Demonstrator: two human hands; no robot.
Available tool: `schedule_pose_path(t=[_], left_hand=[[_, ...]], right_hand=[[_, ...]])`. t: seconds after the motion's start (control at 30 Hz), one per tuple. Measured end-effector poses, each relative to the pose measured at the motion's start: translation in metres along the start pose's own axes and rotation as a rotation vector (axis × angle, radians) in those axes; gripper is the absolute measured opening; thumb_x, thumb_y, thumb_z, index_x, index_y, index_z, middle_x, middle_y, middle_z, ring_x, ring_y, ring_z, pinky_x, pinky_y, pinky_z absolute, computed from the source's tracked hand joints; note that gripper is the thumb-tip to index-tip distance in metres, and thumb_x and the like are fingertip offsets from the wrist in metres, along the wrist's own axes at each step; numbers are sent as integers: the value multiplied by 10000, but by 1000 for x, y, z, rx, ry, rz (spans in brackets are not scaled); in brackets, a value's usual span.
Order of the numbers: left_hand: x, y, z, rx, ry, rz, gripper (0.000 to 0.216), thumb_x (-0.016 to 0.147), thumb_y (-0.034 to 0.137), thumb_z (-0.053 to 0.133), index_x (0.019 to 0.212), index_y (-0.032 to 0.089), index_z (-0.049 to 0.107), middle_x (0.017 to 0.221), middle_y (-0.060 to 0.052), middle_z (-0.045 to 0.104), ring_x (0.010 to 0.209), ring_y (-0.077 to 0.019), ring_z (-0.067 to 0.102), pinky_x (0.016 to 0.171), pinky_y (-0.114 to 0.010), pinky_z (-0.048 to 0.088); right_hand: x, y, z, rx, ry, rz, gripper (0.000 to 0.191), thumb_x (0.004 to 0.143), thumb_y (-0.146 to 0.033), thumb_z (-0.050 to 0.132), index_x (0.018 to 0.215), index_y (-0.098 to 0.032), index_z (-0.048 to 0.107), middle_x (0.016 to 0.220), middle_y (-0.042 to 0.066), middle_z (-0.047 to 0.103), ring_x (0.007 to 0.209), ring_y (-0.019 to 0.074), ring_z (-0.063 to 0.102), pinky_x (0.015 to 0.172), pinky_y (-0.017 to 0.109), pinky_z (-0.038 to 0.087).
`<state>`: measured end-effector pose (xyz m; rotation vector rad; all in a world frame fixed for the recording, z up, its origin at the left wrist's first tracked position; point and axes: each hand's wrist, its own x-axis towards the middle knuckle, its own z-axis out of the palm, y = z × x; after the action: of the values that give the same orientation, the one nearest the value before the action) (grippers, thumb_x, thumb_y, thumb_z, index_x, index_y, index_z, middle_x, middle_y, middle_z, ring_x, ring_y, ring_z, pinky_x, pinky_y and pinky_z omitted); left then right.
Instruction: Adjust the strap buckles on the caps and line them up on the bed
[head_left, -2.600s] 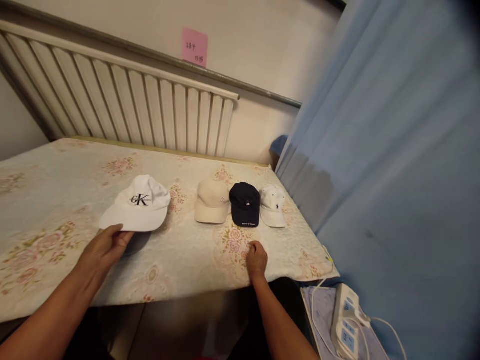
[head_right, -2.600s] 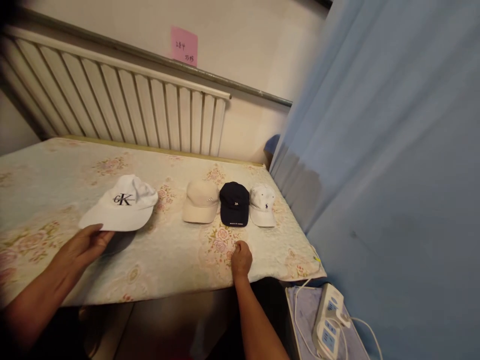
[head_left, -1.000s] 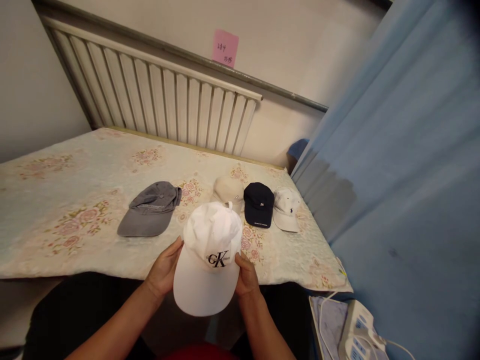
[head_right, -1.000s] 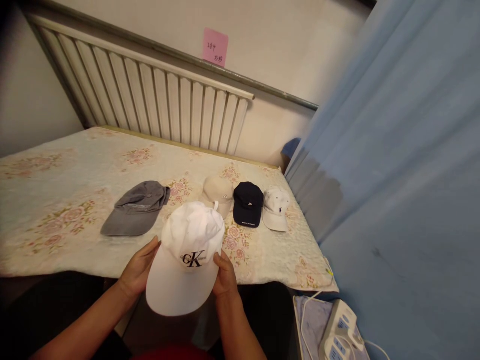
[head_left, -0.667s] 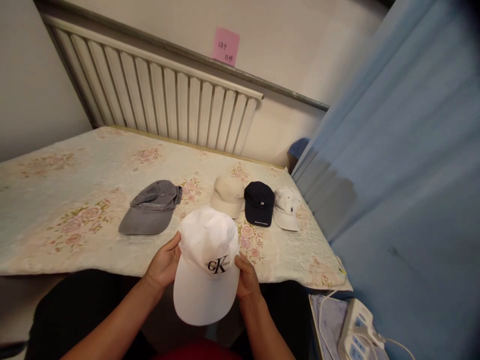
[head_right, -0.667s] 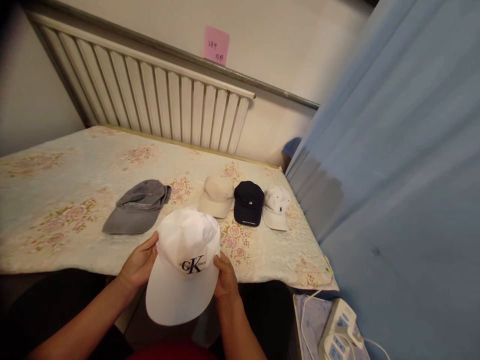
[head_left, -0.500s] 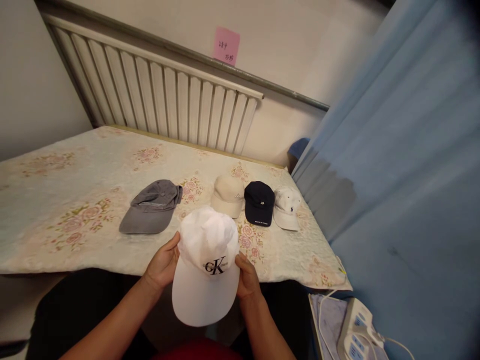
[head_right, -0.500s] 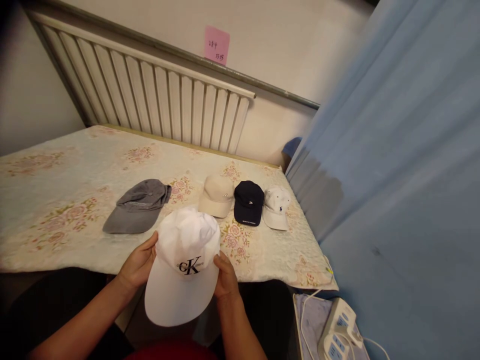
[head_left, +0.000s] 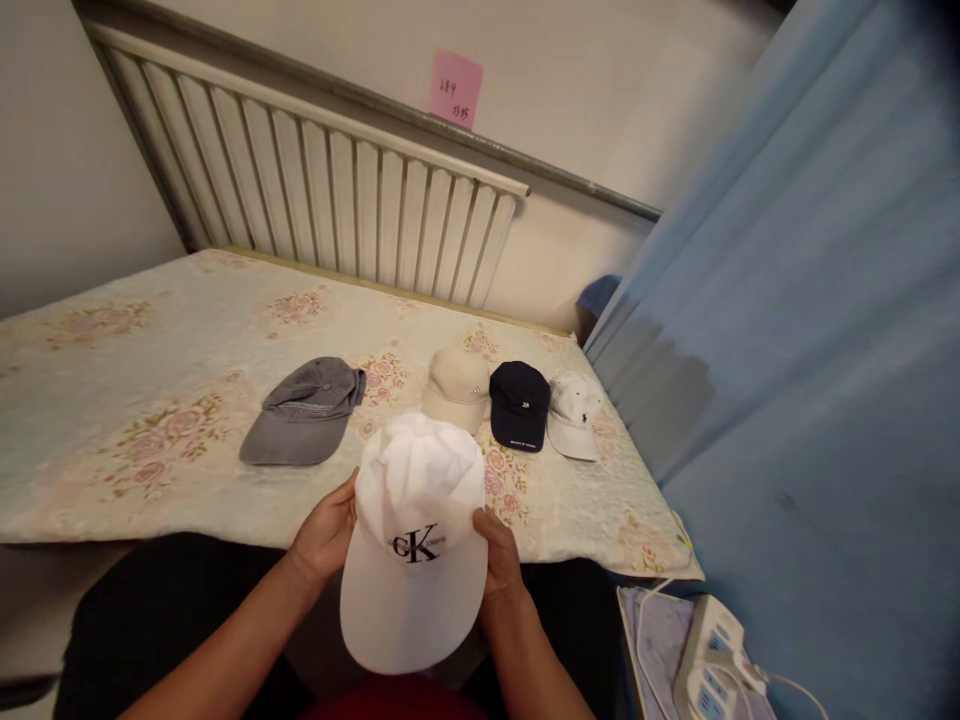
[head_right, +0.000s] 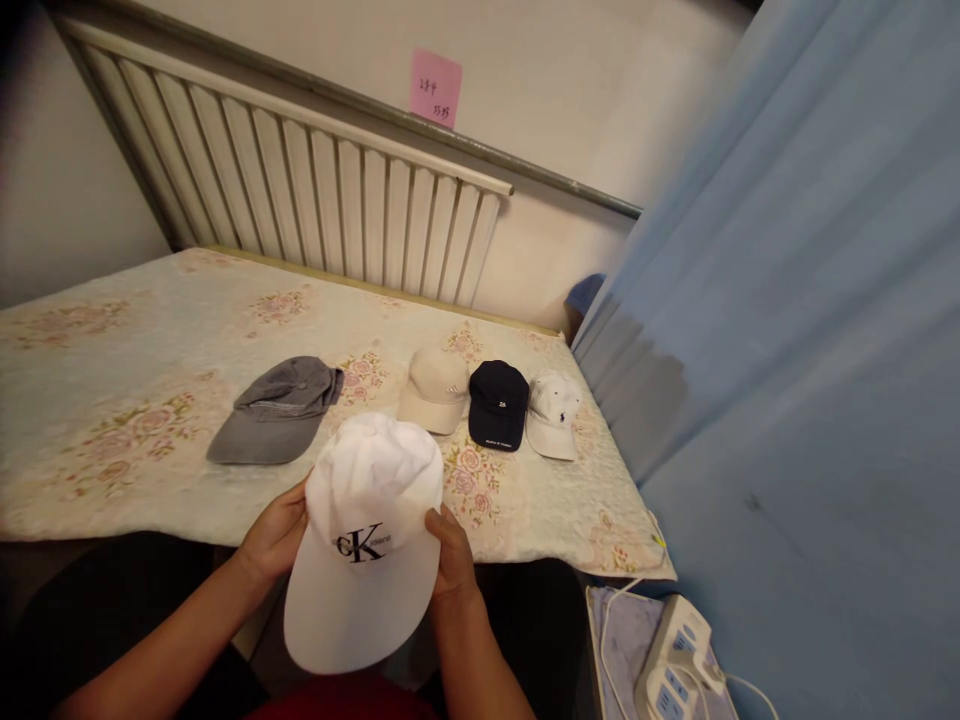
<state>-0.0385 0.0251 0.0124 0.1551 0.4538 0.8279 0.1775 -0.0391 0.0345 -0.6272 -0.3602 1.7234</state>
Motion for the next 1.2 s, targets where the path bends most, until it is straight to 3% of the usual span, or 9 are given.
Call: schedule_pose_path(t=[0.3, 0.5, 0.7, 1.0, 1.2], left_hand=[[4, -3, -2, 12, -42, -44, 440, 938, 357, 421, 1221, 82, 617, 945, -139, 744, 990, -295, 674, 970, -450, 464], [-2, 1, 4, -18, -12, 40, 407, 947, 304, 397, 1205, 94, 631, 923, -130, 750, 973, -282, 683, 977, -453, 463], [-9, 8, 12, -38, -83, 91, 419, 950, 255, 364, 1266, 91, 584, 998, -142, 736, 1028, -284, 662, 1017, -473, 427], [-8, 15, -2, -43, -214, 69, 464, 938, 274, 351, 1339, 116, 523, 1056, -131, 721, 1118, -293, 611, 1082, -468, 348], [-11, 21, 1, -56, -205, 99, 443, 934, 231, 366, 1330, 125, 533, 1048, -123, 723, 1110, -280, 617, 1088, -453, 341]], right_hand=[[-5, -5, 9, 4, -77, 11, 570, 567, -198, 739, 1121, -170, 609, 856, 79, 757, 866, 309, 709, 775, 466, 566], [-2, -7, -2, -13, -5, -36, 453, 628, -224, 725, 1069, -173, 638, 821, 67, 755, 856, 294, 708, 779, 449, 569], [2, -7, -16, -82, -7, -67, 439, 644, -245, 736, 1070, -181, 649, 864, 67, 749, 888, 284, 698, 789, 427, 566], [2, -5, -20, -105, -31, -77, 421, 678, -260, 730, 1084, -174, 655, 976, 88, 738, 944, 273, 677, 808, 414, 549], [3, -5, -22, -81, -37, -81, 384, 688, -257, 727, 1057, -167, 671, 971, 83, 743, 927, 266, 681, 814, 413, 543]])
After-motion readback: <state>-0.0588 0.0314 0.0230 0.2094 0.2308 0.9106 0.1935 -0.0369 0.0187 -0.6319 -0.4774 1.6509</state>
